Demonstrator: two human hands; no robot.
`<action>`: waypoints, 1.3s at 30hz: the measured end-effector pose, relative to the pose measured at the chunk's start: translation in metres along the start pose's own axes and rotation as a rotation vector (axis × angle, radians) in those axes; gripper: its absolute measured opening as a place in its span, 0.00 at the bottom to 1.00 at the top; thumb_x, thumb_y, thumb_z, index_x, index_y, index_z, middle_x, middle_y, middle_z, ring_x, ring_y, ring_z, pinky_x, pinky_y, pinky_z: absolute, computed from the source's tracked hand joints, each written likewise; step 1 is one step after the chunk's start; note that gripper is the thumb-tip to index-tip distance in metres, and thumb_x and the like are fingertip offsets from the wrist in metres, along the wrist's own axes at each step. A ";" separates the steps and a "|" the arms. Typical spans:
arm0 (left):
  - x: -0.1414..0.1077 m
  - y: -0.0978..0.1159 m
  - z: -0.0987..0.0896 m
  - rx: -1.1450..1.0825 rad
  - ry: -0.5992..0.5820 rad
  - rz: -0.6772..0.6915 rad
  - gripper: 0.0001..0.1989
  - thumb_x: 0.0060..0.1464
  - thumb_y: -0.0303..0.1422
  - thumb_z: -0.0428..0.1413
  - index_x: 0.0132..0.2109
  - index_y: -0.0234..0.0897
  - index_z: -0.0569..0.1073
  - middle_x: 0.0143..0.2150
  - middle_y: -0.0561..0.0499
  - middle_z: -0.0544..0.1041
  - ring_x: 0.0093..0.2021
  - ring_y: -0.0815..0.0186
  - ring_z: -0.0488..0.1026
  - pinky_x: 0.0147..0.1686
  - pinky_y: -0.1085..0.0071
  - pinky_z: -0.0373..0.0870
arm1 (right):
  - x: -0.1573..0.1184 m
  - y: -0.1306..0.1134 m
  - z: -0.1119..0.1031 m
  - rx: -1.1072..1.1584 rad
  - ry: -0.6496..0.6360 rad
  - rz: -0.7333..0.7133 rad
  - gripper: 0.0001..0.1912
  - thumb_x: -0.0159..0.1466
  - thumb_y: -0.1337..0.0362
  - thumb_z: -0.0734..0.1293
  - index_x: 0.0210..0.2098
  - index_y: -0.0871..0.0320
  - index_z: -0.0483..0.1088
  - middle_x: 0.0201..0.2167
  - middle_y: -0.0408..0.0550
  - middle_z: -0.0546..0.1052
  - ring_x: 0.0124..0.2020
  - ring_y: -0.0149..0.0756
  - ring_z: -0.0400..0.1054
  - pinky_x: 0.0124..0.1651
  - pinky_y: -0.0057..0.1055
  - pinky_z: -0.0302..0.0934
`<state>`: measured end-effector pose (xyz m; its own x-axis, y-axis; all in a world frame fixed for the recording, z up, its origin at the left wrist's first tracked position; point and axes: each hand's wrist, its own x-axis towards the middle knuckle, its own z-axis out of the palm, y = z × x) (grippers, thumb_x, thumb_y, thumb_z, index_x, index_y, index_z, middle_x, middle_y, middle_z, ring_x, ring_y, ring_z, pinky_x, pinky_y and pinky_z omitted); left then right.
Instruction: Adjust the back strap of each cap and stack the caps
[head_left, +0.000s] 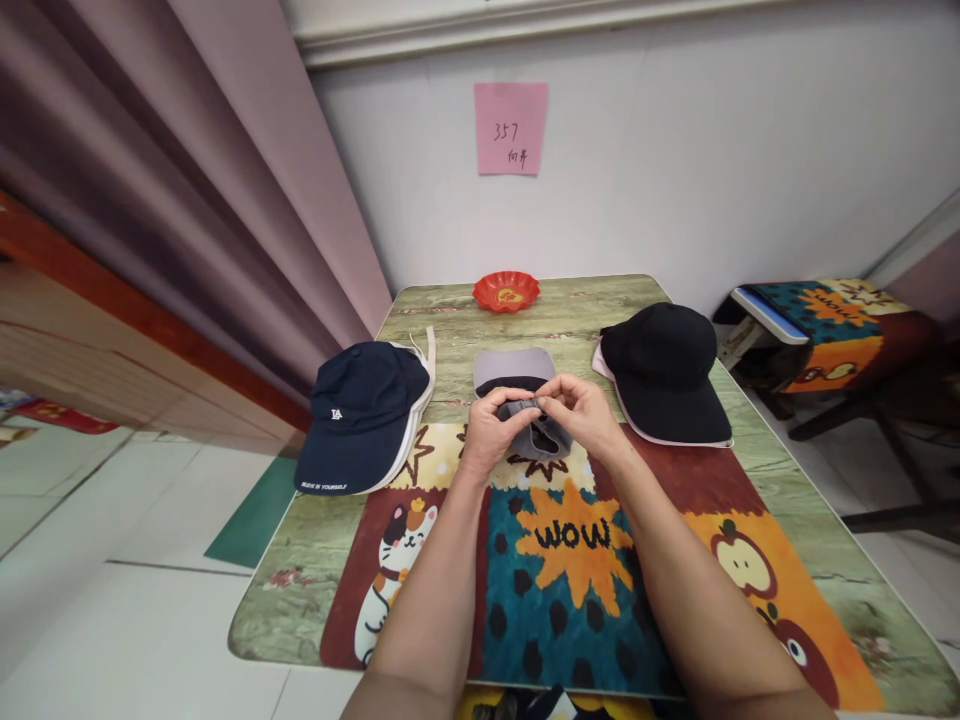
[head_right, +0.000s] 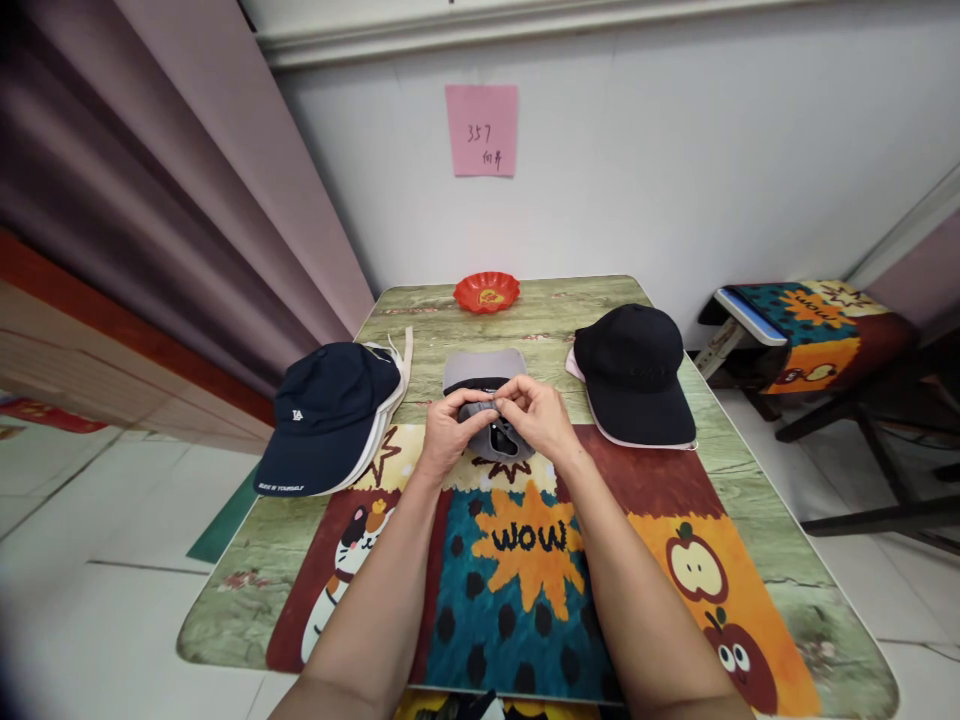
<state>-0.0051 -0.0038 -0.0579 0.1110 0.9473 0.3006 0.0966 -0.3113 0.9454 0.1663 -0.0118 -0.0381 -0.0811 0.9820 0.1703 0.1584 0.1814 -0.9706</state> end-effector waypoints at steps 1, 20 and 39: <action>0.000 0.000 0.000 0.001 0.001 0.001 0.13 0.48 0.39 0.68 0.39 0.37 0.81 0.38 0.48 0.82 0.39 0.61 0.78 0.44 0.66 0.72 | 0.000 0.000 0.000 0.003 -0.002 0.000 0.10 0.59 0.56 0.70 0.32 0.57 0.73 0.21 0.40 0.72 0.22 0.30 0.62 0.27 0.28 0.55; 0.000 -0.001 0.002 0.011 -0.010 -0.006 0.12 0.48 0.36 0.67 0.39 0.37 0.81 0.39 0.47 0.82 0.41 0.61 0.78 0.46 0.65 0.72 | 0.003 0.008 0.004 0.024 0.063 0.057 0.09 0.57 0.58 0.70 0.34 0.57 0.72 0.23 0.41 0.73 0.23 0.30 0.65 0.28 0.28 0.60; 0.001 -0.008 0.003 -0.042 0.018 0.012 0.13 0.47 0.38 0.68 0.35 0.37 0.74 0.35 0.51 0.78 0.37 0.65 0.75 0.42 0.69 0.71 | 0.002 0.000 -0.001 0.115 -0.041 0.096 0.10 0.54 0.57 0.71 0.29 0.57 0.73 0.21 0.40 0.72 0.23 0.29 0.62 0.28 0.28 0.56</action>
<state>-0.0024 -0.0008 -0.0659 0.0939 0.9447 0.3142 0.0541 -0.3200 0.9459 0.1674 -0.0101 -0.0376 -0.1117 0.9912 0.0711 0.0536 0.0775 -0.9956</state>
